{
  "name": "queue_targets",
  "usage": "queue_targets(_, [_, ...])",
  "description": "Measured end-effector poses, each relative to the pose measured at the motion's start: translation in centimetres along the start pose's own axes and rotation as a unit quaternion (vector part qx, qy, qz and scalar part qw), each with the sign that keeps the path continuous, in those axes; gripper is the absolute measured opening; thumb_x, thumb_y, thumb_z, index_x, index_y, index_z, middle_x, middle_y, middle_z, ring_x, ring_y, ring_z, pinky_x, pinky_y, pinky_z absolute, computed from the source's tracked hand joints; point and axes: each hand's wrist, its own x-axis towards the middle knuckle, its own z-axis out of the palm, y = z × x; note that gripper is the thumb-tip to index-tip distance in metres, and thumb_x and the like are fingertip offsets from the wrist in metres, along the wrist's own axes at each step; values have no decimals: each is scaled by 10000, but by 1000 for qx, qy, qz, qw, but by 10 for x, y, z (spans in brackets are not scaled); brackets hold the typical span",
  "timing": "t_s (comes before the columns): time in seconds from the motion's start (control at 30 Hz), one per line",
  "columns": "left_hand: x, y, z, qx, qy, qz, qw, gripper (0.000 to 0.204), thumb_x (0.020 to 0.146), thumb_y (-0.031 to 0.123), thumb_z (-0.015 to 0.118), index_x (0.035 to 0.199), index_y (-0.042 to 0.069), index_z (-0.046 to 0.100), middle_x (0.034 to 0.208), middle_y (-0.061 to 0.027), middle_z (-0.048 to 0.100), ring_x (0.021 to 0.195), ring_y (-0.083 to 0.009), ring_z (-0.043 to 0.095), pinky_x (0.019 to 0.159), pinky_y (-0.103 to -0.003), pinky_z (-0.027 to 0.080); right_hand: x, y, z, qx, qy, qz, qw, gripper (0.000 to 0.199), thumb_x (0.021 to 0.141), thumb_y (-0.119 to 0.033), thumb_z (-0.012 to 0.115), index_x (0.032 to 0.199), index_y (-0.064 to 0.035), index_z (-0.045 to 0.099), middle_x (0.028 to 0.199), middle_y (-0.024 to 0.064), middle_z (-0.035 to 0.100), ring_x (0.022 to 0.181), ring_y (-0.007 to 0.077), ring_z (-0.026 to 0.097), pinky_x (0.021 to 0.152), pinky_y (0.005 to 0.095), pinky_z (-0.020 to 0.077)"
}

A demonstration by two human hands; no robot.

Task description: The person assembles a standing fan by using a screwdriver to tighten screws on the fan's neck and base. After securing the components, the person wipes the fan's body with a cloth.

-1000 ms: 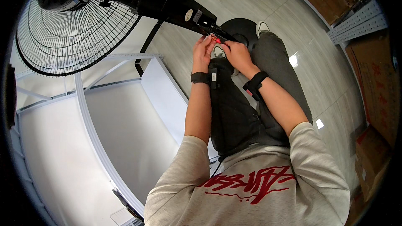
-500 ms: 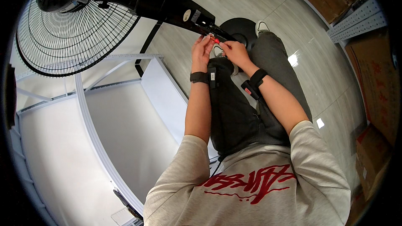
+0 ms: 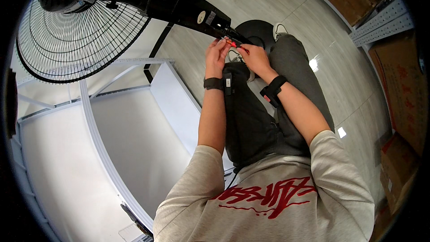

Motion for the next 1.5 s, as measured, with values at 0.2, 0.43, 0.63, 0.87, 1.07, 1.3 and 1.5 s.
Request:
queue_targets(0.2, [-1, -2, 4, -20, -2, 13, 1000, 401, 848, -32, 595, 1211, -89, 434, 993, -152, 636, 887, -225, 657, 785, -301, 570, 1, 7, 6, 8, 3, -11, 1000, 293, 886, -289, 598, 1012, -36, 674, 807, 207, 650, 776, 387, 636, 674, 437, 495])
queue_targets(0.43, [3, -4, -1, -11, -8, 11, 1000, 344, 868, -19, 584, 1188, -70, 466, 1057, -147, 618, 940, -222, 634, 838, -303, 554, 0, 0, 3, -17, 13, -38, 999, 279, 887, -285, 593, 968, -31, 677, 785, 191, 653, 748, 383, 633, 663, 433, 495])
queue_targets(0.63, [2, -4, -1, -11, -3, 20, 1000, 370, 864, -9, 598, 1199, -69, 452, 1063, -159, 615, 945, -227, 632, 847, -310, 552, 5, 2, 7, 71, -24, 40, 996, 294, 900, -300, 573, 921, -32, 692, 664, 109, 656, 633, 228, 649, 585, 342, 477])
queue_targets(0.87, [-2, -4, 4, -23, 2, 20, 1000, 453, 862, -2, 610, 1255, -75, 397, 1060, -176, 612, 952, -241, 632, 850, -320, 550, 13, 24, 14, 182, -97, 135, 969, 332, 912, -330, 557, 896, -28, 695, 636, 57, 656, 568, 145, 599, 565, 301, 458])
queue_targets(1.07, [1, -4, 0, -30, -10, 13, 999, 488, 873, -10, 579, 1299, -82, 354, 1067, -191, 603, 941, -255, 640, 839, -337, 556, 9, 19, 17, 98, -6, 19, 995, 380, 937, -347, 535, 866, -7, 689, 607, 13, 612, 500, 87, 480, 481, 270, 383])
queue_targets(1.3, [1, -5, -4, -63, 29, 18, 997, 466, 869, -50, 511, 1312, -28, 367, 1004, -193, 628, 878, -265, 662, 776, -336, 567, 11, 12, 4, 313, -158, 220, 910, 361, 949, -375, 527, 965, -43, 669, 641, -24, 566, 483, 50, 390, 438, 214, 294])
queue_targets(1.5, [-2, 0, 7, -47, 21, 24, 998, 502, 870, -57, 504, 1342, -12, 339, 984, -196, 638, 853, -258, 668, 756, -328, 566, 5, 17, 18, 71, -1, 13, 997, 332, 921, -315, 551, 971, -13, 679, 673, 96, 657, 597, 203, 628, 567, 322, 466])
